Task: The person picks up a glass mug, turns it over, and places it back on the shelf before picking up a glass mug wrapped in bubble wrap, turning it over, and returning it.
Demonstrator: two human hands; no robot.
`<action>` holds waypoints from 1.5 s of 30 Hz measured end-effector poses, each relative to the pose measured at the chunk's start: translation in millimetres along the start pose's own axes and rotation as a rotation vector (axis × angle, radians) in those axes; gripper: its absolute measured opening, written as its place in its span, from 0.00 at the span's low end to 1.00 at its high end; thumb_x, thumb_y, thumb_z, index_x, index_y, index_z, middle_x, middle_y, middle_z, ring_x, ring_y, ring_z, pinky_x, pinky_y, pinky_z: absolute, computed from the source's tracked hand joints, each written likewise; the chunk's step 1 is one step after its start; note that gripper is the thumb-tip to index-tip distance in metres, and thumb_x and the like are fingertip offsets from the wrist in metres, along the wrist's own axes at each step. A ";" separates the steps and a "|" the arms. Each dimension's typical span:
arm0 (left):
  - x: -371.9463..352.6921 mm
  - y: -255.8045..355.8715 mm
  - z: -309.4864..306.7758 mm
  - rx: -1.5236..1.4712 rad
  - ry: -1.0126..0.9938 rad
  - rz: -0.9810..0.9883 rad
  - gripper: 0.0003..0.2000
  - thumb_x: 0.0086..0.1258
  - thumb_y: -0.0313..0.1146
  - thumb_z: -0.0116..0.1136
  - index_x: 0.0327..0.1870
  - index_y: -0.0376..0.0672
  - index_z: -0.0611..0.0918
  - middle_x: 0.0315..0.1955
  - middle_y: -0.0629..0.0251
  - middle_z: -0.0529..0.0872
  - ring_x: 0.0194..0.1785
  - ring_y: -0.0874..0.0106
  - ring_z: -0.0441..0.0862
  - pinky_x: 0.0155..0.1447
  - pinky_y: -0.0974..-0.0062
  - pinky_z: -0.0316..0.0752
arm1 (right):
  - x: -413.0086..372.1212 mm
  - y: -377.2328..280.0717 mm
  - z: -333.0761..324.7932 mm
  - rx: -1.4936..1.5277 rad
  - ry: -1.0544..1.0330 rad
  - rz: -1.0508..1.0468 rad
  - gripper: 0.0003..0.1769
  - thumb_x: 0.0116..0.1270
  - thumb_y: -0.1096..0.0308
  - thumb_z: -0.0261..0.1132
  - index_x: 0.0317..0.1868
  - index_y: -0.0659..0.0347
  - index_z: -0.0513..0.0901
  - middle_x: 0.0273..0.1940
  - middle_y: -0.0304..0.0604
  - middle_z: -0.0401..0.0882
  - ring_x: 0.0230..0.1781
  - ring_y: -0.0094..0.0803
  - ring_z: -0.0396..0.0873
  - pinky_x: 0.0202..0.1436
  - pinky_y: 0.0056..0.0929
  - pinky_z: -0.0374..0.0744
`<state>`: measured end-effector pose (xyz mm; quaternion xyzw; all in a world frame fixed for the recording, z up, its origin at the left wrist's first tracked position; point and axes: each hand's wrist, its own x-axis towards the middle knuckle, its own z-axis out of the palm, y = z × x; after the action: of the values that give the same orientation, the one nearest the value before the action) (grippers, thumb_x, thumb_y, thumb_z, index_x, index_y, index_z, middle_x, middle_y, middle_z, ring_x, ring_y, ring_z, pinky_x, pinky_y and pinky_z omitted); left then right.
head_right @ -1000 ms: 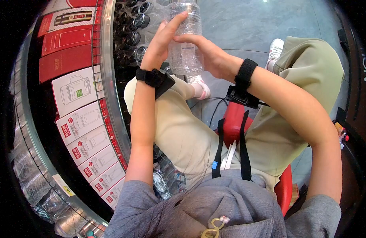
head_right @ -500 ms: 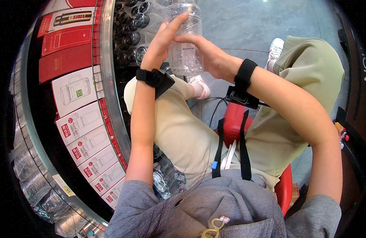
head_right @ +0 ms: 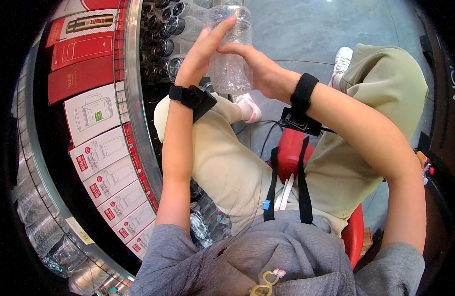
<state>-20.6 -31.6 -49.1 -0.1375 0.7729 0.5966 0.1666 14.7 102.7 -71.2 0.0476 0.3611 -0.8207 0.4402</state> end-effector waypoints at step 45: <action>-0.6 -1.1 1.3 0.124 -0.046 0.063 0.37 0.56 0.53 0.59 0.54 0.26 0.65 0.42 0.56 0.74 0.45 0.69 0.72 0.48 0.74 0.69 | -5.0 0.8 4.0 0.050 0.052 0.037 0.30 0.58 0.48 0.58 0.55 0.58 0.71 0.50 0.42 0.75 0.51 0.31 0.73 0.53 0.35 0.72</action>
<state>-19.5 -30.6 -50.1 -0.0889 0.8084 0.5554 0.1735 19.4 103.3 -66.7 0.0865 0.3509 -0.8197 0.4444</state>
